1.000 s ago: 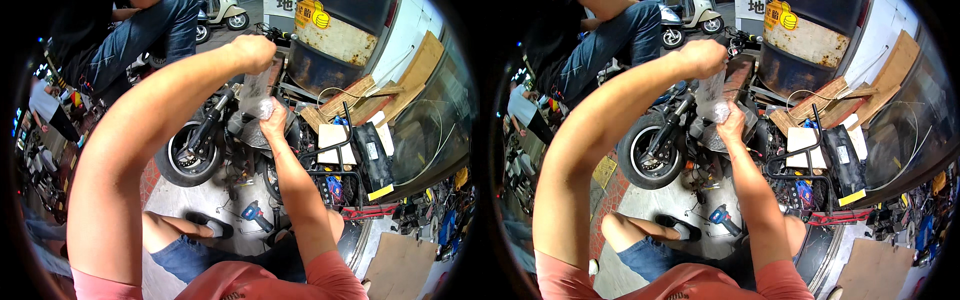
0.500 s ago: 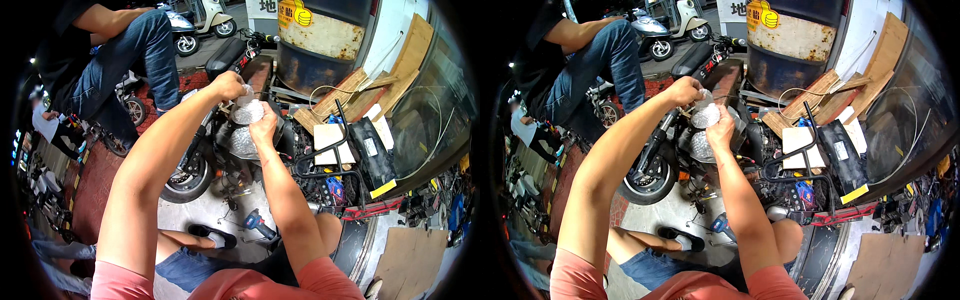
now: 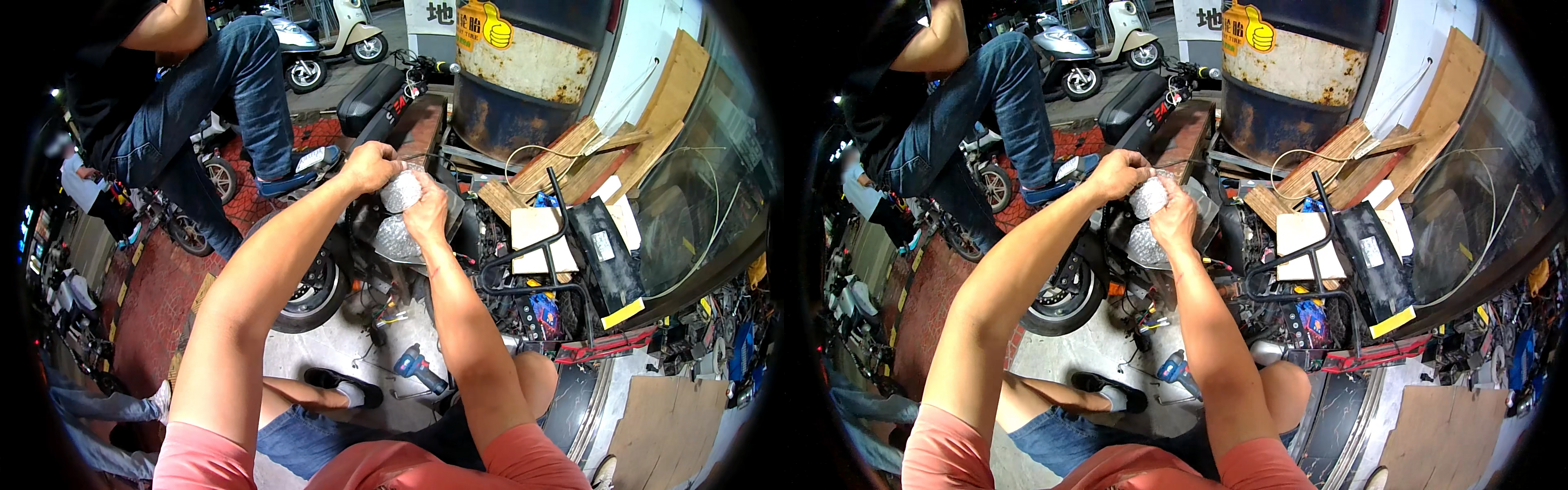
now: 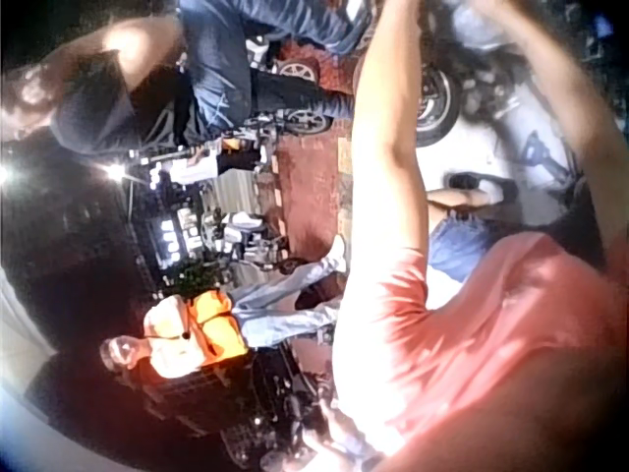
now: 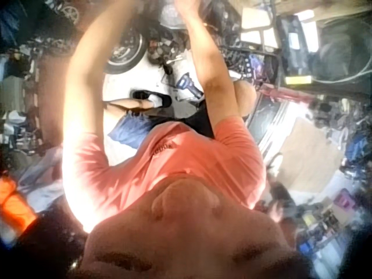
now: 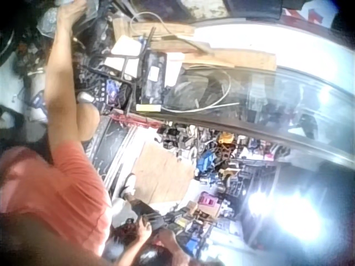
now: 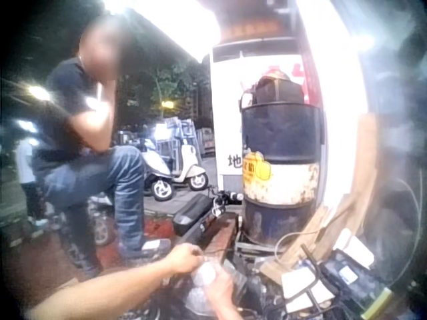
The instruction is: The person removes bubble wrap from a scooter part and installs it onto the front wheel assembly. They then use a power drill to secure the part with screws while squatting on the floor in a workshop.
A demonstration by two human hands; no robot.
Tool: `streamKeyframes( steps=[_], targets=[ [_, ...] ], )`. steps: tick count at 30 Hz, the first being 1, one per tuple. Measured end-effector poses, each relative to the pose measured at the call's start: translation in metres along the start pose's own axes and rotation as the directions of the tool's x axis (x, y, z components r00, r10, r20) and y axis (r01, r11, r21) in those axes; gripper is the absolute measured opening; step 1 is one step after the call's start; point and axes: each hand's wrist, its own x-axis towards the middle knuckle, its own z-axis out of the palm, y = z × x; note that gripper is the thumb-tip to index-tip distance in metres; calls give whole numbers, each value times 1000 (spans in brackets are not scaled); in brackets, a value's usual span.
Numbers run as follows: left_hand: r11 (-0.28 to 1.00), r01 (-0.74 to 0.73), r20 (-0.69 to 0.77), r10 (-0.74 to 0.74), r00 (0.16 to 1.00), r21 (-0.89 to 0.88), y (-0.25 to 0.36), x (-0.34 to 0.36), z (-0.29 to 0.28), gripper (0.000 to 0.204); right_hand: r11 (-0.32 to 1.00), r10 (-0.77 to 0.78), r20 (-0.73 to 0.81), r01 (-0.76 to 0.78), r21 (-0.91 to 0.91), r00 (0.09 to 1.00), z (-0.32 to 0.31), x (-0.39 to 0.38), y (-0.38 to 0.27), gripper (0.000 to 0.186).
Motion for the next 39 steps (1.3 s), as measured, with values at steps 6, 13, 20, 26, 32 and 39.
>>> streamKeyframes(
  steps=[6, 13, 20, 26, 32, 39],
  targets=[
    [972, -146, -114, 169, 979, 186, -2, 14, -1, 18, 995, 37, 10, -37, 90, 999, -3, 5, 5, 25],
    [967, -239, -380, 187, 906, -93, 16, 24, -54, 25, 993, 30, -13, -28, 111, 999, -5, 4, 9, 21],
    [908, -197, -460, 5, 888, -370, 72, 12, -100, 24, 991, -31, -62, 39, 130, 998, -3, 1, -3, 20],
    [834, -227, -494, -62, 867, -502, 116, 5, -144, 24, 997, 53, 5, -53, 55, 999, -3, -1, -5, 23],
    [791, -321, -519, 6, 855, -520, 136, 19, -177, 22, 983, -21, 48, 30, -181, 999, -2, 0, -8, 23],
    [956, -233, -446, 289, 847, 177, 125, 18, -172, 30, 969, 105, 79, -84, -232, 991, -5, 7, -7, 34]
  ],
)
